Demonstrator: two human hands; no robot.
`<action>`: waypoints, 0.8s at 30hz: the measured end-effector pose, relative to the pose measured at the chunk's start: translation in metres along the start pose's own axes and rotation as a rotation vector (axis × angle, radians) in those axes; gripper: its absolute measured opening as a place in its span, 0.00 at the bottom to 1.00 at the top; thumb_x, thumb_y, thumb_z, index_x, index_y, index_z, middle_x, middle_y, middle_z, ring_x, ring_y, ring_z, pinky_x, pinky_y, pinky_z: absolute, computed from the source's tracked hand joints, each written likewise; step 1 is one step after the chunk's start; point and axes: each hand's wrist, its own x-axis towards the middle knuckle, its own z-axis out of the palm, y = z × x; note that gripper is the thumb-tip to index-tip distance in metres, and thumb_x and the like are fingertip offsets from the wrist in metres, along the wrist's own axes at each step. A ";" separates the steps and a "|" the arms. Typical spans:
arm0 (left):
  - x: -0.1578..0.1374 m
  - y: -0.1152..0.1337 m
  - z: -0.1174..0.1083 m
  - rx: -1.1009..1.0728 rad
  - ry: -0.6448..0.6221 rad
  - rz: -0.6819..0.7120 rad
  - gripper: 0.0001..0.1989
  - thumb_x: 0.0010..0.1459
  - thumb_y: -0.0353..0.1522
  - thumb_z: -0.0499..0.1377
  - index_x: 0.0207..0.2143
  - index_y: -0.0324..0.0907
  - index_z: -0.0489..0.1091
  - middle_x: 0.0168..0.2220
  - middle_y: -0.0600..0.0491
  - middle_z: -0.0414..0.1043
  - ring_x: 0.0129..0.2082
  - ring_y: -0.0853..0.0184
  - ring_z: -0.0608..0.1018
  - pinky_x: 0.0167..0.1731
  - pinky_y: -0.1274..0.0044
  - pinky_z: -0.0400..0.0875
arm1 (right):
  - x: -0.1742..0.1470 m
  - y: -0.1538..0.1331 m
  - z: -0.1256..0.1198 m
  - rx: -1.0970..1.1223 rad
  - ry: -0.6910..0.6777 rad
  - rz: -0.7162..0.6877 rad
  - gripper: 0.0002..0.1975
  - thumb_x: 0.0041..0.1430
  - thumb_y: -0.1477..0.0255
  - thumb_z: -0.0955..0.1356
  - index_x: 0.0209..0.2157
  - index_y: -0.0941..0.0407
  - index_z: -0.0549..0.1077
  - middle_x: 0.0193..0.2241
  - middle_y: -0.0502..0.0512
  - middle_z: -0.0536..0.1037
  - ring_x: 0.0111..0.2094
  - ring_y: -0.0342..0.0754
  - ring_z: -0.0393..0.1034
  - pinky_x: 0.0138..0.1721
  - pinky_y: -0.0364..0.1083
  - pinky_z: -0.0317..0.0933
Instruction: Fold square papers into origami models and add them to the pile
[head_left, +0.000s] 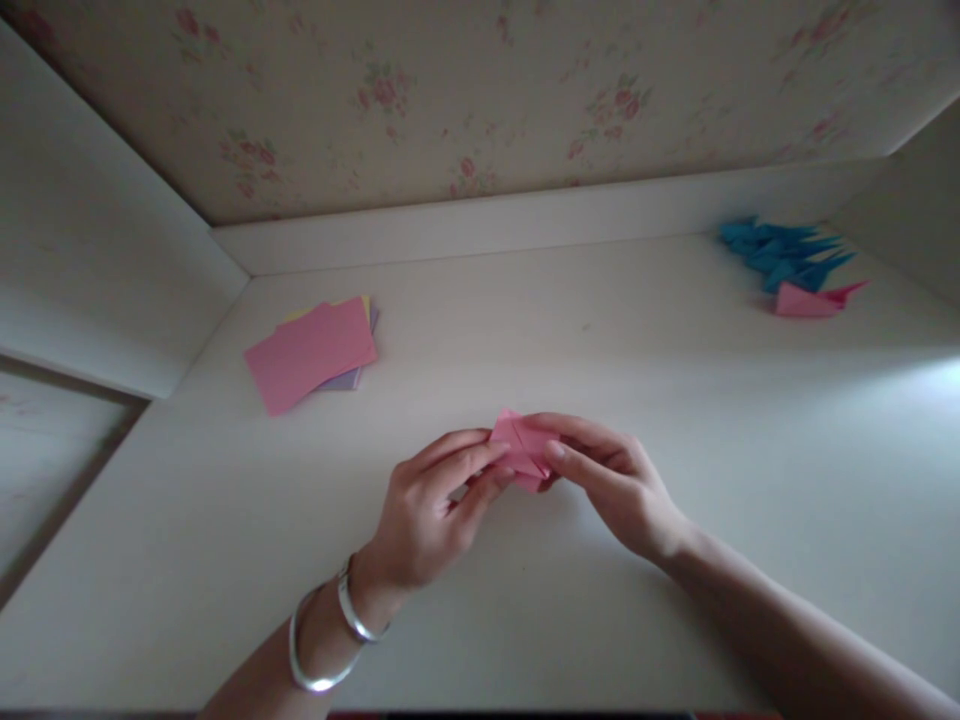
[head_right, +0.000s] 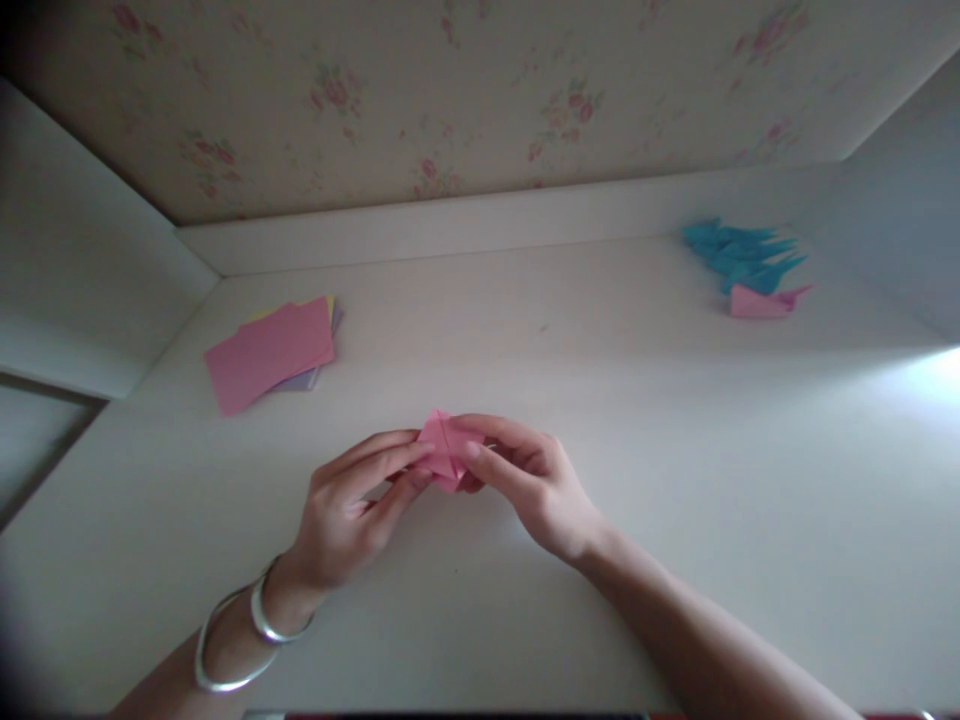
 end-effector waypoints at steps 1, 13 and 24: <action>0.001 0.001 -0.001 -0.014 0.007 -0.023 0.08 0.61 0.26 0.62 0.43 0.40 0.78 0.42 0.47 0.81 0.42 0.66 0.82 0.44 0.77 0.77 | -0.001 -0.001 0.000 0.003 -0.023 -0.012 0.12 0.64 0.66 0.69 0.48 0.49 0.79 0.36 0.53 0.82 0.33 0.45 0.75 0.36 0.45 0.68; 0.002 0.005 -0.003 -0.198 -0.043 -0.261 0.10 0.64 0.28 0.59 0.43 0.47 0.79 0.42 0.52 0.82 0.38 0.68 0.82 0.40 0.77 0.78 | 0.003 -0.008 0.009 -0.302 0.023 -0.220 0.07 0.61 0.66 0.71 0.32 0.53 0.81 0.37 0.57 0.82 0.37 0.49 0.75 0.37 0.47 0.71; -0.001 0.006 -0.001 -0.199 -0.018 -0.322 0.09 0.63 0.29 0.62 0.43 0.47 0.79 0.39 0.54 0.83 0.35 0.71 0.82 0.37 0.82 0.76 | -0.001 0.000 0.011 -0.475 0.207 -0.233 0.08 0.60 0.64 0.72 0.35 0.54 0.81 0.28 0.54 0.82 0.29 0.46 0.76 0.29 0.44 0.68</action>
